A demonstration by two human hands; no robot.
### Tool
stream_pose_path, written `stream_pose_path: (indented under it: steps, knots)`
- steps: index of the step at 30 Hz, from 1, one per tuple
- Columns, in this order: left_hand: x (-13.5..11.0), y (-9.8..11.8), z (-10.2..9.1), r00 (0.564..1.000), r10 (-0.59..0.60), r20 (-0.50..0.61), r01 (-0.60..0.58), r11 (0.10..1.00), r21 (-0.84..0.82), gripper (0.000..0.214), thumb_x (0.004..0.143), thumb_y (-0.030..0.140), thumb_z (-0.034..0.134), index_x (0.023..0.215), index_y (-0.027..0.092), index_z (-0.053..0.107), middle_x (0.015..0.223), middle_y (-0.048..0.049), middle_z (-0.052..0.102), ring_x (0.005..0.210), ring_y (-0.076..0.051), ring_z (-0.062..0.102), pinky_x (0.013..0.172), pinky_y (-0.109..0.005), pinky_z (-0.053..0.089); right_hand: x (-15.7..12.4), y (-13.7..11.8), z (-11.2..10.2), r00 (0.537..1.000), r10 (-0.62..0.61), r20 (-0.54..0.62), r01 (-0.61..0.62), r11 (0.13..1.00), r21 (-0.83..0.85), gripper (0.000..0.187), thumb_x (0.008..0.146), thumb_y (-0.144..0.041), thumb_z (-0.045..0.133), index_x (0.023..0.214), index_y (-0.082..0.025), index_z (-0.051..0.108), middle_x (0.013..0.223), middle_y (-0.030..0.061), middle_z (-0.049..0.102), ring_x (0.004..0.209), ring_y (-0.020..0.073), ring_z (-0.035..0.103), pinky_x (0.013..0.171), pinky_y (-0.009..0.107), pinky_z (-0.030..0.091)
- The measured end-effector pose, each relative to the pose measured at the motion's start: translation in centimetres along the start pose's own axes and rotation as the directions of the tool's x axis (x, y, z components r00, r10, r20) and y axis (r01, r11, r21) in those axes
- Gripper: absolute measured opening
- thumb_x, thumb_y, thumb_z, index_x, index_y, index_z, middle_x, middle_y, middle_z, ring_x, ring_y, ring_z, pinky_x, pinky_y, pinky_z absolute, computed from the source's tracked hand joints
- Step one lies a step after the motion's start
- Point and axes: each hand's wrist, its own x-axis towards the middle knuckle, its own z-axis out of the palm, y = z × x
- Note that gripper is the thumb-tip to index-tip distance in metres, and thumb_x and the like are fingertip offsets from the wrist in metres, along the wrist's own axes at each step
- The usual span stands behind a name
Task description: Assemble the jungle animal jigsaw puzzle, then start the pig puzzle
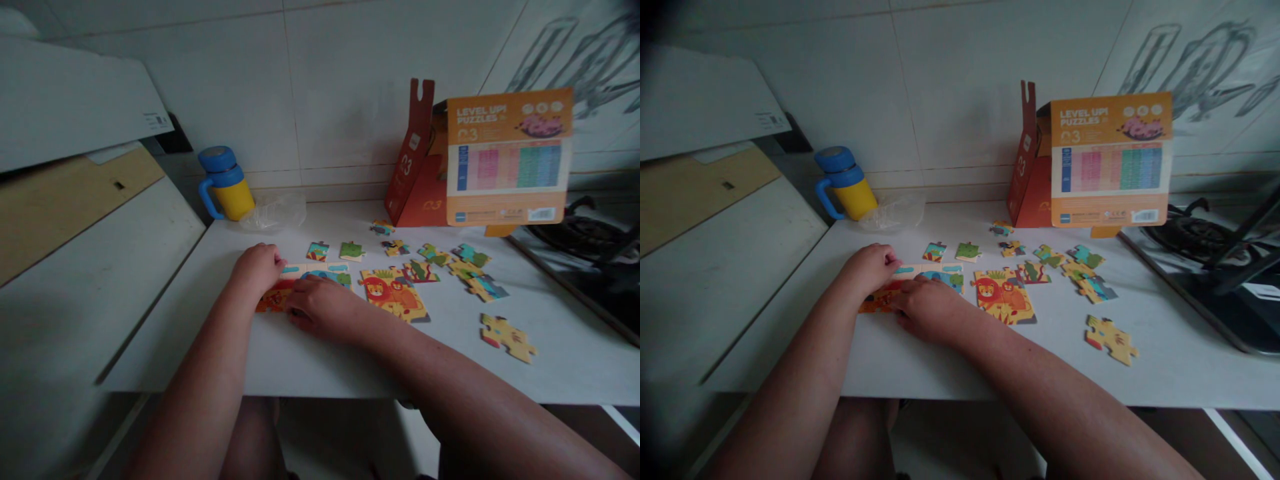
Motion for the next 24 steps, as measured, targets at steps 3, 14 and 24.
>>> stream_pose_path:
  steps: [3,14,24]
  knots:
    - [0.0,0.0,0.0,1.0,-0.001,-0.003,0.001,1.0,0.002,0.019,0.098,0.033,0.064,0.097,0.02,0.078,0.105,-0.011,0.077,0.096,-0.025,0.071,0.085,-0.033,0.053,0.0,0.0,0.1,1.0,-0.008,-0.003,0.008,1.0,0.002,0.015,0.1,-0.025,0.062,0.103,-0.02,0.076,0.106,0.0081,0.074,0.097,0.0227,0.063,0.088,0.035,0.047]
    - [0.2,-0.1,0.2,1.0,0.002,0.002,-0.002,1.0,0.024,0.019,0.098,0.035,0.063,0.097,0.021,0.077,0.107,-0.0101,0.077,0.097,-0.024,0.071,0.086,-0.031,0.053,-0.5,-1.7,0.5,0.984,-0.159,0.077,0.15,0.982,0.113,0.017,0.102,-0.028,0.059,0.093,-0.021,0.073,0.086,0.0033,0.076,0.069,0.0156,0.061,0.062,0.031,0.034]
    - [0.2,-0.3,0.3,1.0,0.016,-0.012,-0.015,1.0,0.01,0.019,0.098,0.034,0.064,0.094,0.02,0.076,0.104,-0.0101,0.076,0.094,-0.025,0.07,0.083,-0.033,0.051,-0.4,-1.9,-0.1,0.984,-0.122,0.13,0.112,0.991,0.078,0.021,0.104,-0.034,0.057,0.098,-0.021,0.073,0.087,0.0039,0.077,0.068,0.0154,0.061,0.06,0.032,0.027]
